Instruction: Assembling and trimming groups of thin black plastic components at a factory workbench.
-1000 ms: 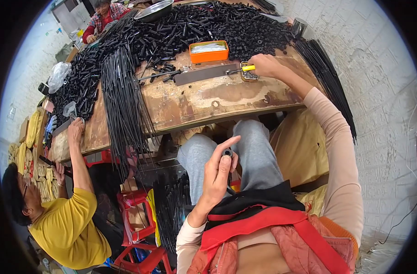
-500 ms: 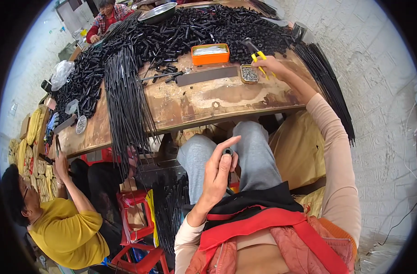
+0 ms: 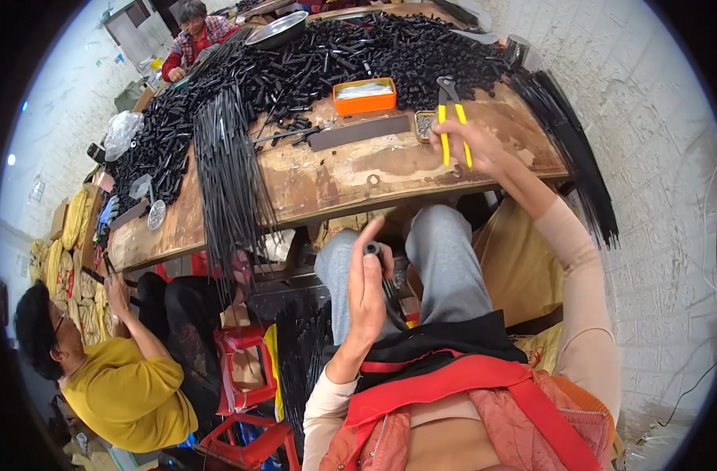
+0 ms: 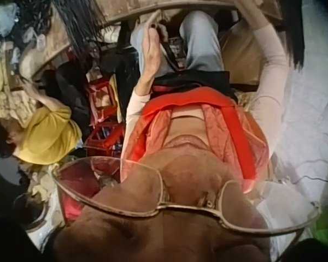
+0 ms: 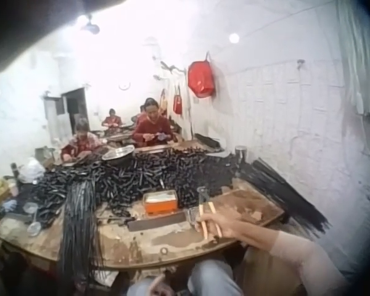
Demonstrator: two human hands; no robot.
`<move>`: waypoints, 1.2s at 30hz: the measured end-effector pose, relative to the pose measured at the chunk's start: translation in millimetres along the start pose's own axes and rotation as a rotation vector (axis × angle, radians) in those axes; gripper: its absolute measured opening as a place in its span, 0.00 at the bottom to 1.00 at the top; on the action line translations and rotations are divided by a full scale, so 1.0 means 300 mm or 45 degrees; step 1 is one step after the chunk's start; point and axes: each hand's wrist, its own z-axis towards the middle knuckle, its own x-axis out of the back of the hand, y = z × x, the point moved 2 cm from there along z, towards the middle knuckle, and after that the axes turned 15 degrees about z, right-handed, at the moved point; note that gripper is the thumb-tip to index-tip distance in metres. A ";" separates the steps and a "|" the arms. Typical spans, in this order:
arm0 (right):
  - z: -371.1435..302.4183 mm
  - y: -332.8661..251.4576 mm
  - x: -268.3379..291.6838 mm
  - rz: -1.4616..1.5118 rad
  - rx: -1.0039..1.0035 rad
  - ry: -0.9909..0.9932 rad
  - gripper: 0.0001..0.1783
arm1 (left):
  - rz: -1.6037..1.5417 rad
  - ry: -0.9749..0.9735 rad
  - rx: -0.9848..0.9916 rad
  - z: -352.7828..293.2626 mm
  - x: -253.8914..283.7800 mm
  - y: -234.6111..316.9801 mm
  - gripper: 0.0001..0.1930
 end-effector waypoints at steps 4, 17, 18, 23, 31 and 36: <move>-0.218 0.062 -0.184 -0.195 0.023 -0.084 0.06 | -0.087 -0.009 -0.013 0.019 -0.001 -0.054 0.25; -0.497 0.180 -0.378 -0.427 0.311 -0.254 0.07 | -0.104 -0.300 0.010 0.030 -0.013 0.070 0.27; -0.499 0.180 -0.377 -0.540 0.422 -0.302 0.08 | -0.056 -0.314 0.012 0.025 -0.010 0.074 0.27; -0.517 0.181 -0.387 -0.841 0.569 -0.288 0.07 | -0.154 -0.307 -0.006 0.018 -0.021 0.015 0.32; -0.492 0.199 -0.371 -0.818 0.752 -0.379 0.10 | -0.108 -0.262 0.059 0.014 -0.008 0.043 0.28; -0.497 0.189 -0.389 -0.842 0.683 -0.387 0.09 | -0.096 -0.242 0.037 0.014 -0.003 0.050 0.27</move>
